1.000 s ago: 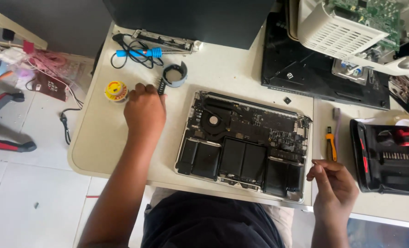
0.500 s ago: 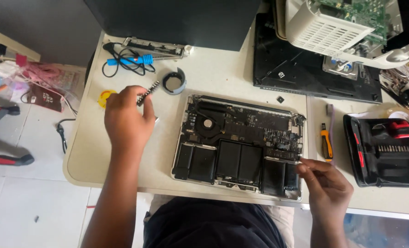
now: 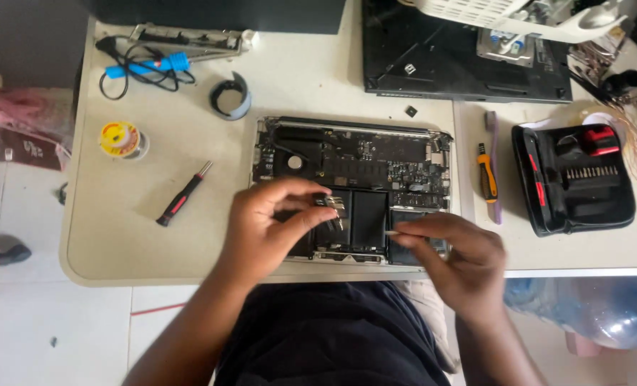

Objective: Repairing a laptop by manipulating internal components like the fan and motherboard connectors.

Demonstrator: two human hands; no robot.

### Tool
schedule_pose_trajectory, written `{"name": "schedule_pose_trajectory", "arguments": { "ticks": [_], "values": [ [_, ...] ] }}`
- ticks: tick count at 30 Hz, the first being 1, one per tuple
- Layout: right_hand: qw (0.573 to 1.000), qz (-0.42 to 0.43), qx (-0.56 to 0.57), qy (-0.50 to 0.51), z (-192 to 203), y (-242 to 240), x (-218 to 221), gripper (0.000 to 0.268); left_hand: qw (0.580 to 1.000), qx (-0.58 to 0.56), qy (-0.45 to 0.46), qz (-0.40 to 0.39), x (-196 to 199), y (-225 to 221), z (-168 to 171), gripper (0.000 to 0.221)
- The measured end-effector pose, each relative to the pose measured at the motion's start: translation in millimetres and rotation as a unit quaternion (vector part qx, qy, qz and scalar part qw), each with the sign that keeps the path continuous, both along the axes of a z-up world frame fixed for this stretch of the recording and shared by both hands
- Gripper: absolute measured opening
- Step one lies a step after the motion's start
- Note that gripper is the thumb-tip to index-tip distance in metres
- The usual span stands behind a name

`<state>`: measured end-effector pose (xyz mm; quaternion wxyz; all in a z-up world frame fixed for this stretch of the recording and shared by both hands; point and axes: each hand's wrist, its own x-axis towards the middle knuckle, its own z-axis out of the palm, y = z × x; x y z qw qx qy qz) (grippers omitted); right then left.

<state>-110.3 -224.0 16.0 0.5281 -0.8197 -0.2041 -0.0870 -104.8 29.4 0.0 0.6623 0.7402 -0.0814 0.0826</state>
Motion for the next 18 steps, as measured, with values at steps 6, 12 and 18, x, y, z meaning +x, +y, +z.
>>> {"name": "schedule_pose_trajectory", "arguments": {
  "ticks": [6,12,18],
  "values": [
    [0.998,-0.035,-0.034,-0.034,13,30,9,0.012,0.994,-0.104,-0.011,-0.013,2,-14,-10,0.024],
    [1.0,-0.008,-0.02,-0.019,17,36,9,0.01,0.995,-0.081,-0.021,-0.046,0,-18,3,0.021],
    [0.999,0.011,-0.006,0.031,6,32,11,0.011,0.992,-0.119,-0.034,-0.028,-7,-30,2,0.021]
  ]
}}
